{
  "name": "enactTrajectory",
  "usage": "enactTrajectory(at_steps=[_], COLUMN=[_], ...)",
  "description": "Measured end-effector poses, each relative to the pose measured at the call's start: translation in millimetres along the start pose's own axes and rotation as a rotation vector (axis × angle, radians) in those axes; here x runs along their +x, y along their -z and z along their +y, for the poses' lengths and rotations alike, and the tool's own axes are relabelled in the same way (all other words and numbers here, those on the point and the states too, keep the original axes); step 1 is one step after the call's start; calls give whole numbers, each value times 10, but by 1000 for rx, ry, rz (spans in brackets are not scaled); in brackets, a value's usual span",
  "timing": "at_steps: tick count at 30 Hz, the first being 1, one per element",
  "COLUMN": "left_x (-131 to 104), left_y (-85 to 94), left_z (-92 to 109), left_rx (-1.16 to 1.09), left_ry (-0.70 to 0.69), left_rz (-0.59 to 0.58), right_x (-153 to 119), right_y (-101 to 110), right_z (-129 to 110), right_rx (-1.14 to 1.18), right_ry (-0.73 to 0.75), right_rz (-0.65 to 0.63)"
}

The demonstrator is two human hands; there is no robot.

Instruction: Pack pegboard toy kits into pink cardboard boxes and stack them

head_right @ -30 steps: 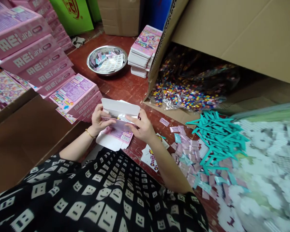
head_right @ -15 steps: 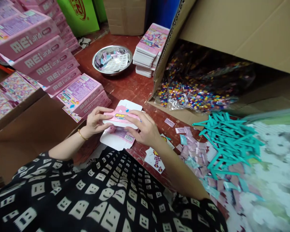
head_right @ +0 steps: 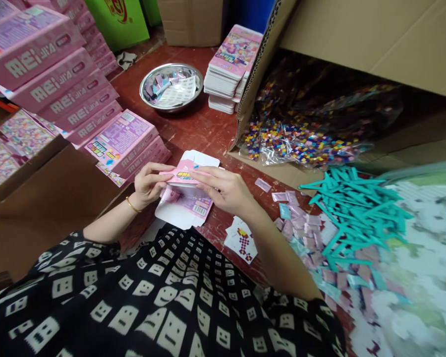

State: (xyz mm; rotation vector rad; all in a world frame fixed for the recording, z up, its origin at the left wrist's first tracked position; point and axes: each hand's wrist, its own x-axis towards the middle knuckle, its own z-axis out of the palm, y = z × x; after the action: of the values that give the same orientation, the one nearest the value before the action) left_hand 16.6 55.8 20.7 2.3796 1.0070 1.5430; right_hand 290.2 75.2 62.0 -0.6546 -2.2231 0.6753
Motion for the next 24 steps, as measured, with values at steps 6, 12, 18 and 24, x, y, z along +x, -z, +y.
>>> enactTrajectory(at_steps=[6, 12, 18, 24], left_x=[-142, -206, -225, -500], left_y=[-132, -310, -343, -549], left_z=[-67, -21, -127, -142], left_rx=[-37, -21, -56, -83], left_ry=[-111, 20, 95, 351], left_rz=[40, 114, 111, 14], right_x=[-179, -134, -130, -130], right_y=[-193, -252, -313, -367], right_z=[108, 105, 100, 230], right_rx=[-138, 94, 181, 56], right_ry=[158, 58, -7, -7], right_rz=[50, 118, 163, 211])
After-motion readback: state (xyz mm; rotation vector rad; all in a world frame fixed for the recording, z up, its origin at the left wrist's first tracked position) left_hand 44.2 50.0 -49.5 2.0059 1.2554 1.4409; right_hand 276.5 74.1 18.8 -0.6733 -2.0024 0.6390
